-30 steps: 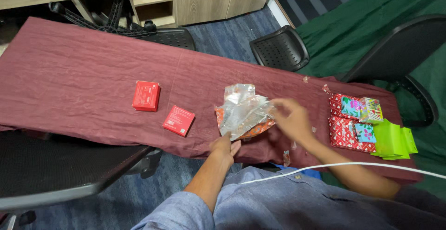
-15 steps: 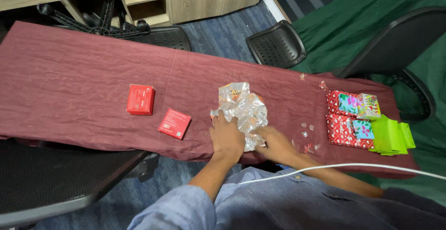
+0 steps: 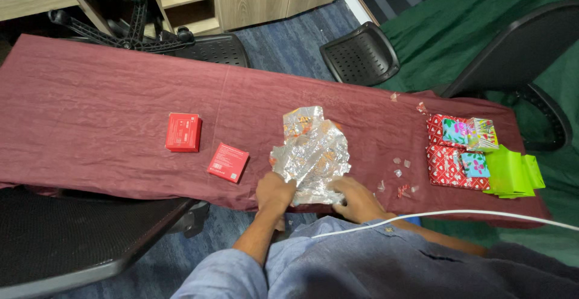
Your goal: The person unwraps two small gift boxes by hand. They first remove the colorful wrapping paper from a small box, then unwrap a second box with orange patterned paper, revealing red boxes inside.
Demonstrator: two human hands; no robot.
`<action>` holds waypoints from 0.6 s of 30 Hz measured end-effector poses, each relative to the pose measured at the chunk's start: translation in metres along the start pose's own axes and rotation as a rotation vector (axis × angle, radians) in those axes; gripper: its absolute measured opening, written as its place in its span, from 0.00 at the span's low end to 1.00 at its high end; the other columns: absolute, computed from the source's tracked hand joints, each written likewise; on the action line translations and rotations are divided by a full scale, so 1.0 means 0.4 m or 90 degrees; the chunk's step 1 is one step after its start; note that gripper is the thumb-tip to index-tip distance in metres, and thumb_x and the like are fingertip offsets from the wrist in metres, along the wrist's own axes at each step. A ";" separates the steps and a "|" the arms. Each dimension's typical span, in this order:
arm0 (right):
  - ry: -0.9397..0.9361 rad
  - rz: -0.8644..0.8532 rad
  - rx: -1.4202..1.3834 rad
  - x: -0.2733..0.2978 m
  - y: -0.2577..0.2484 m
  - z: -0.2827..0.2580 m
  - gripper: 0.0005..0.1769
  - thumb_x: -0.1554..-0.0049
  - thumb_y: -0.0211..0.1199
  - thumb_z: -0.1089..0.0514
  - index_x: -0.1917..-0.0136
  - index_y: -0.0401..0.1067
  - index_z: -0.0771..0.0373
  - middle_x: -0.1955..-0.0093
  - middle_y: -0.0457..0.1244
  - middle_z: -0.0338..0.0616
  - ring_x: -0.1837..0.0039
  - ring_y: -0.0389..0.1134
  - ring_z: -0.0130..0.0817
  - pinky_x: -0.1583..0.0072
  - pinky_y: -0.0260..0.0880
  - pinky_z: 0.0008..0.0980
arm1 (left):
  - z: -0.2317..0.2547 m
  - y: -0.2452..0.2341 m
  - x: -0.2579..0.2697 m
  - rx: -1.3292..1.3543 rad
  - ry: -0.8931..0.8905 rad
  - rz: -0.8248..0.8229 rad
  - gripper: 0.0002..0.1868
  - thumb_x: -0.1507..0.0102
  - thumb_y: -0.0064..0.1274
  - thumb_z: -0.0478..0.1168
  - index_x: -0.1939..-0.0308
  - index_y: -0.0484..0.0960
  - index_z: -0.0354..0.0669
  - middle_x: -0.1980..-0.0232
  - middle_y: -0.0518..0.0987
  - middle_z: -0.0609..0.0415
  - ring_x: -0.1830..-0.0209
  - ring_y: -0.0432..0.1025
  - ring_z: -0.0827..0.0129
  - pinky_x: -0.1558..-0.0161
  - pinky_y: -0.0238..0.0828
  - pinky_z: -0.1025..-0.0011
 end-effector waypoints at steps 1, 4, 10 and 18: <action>0.005 0.030 0.029 -0.002 -0.016 -0.004 0.28 0.54 0.71 0.58 0.39 0.72 0.59 0.35 0.64 0.49 0.32 0.64 0.47 0.33 0.65 0.41 | -0.012 0.017 -0.001 0.090 -0.027 -0.026 0.18 0.42 0.60 0.47 0.60 0.89 0.35 0.61 0.86 0.42 0.60 0.80 0.58 0.54 0.75 0.64; 0.032 0.116 0.083 -0.004 -0.071 -0.008 0.21 0.56 0.72 0.58 0.47 0.77 0.59 0.43 0.68 0.46 0.39 0.66 0.48 0.39 0.67 0.44 | 0.034 0.056 -0.001 0.460 0.041 -0.090 0.15 0.40 0.59 0.43 0.61 0.91 0.33 0.62 0.87 0.49 0.64 0.78 0.70 0.57 0.73 0.72; 0.137 0.355 -0.030 0.040 -0.168 0.023 0.09 0.45 0.64 0.56 0.54 0.79 0.60 0.49 0.71 0.44 0.52 0.74 0.46 0.50 0.73 0.40 | 0.083 0.017 -0.002 0.592 0.146 -0.049 0.14 0.41 0.59 0.36 0.53 0.89 0.34 0.60 0.87 0.54 0.62 0.77 0.77 0.58 0.72 0.78; 0.165 0.183 0.008 0.014 -0.089 0.089 0.09 0.47 0.68 0.57 0.53 0.83 0.58 0.52 0.73 0.45 0.51 0.74 0.45 0.49 0.72 0.39 | -0.025 0.057 -0.024 0.356 0.005 0.016 0.17 0.44 0.60 0.49 0.58 0.92 0.42 0.63 0.88 0.52 0.62 0.79 0.71 0.55 0.74 0.70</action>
Point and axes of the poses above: each hand's wrist, its own x-axis away from the middle knuckle, its own y-axis out of the palm, z = x × y, the point moved 10 cm from there along -x, towards the middle knuckle
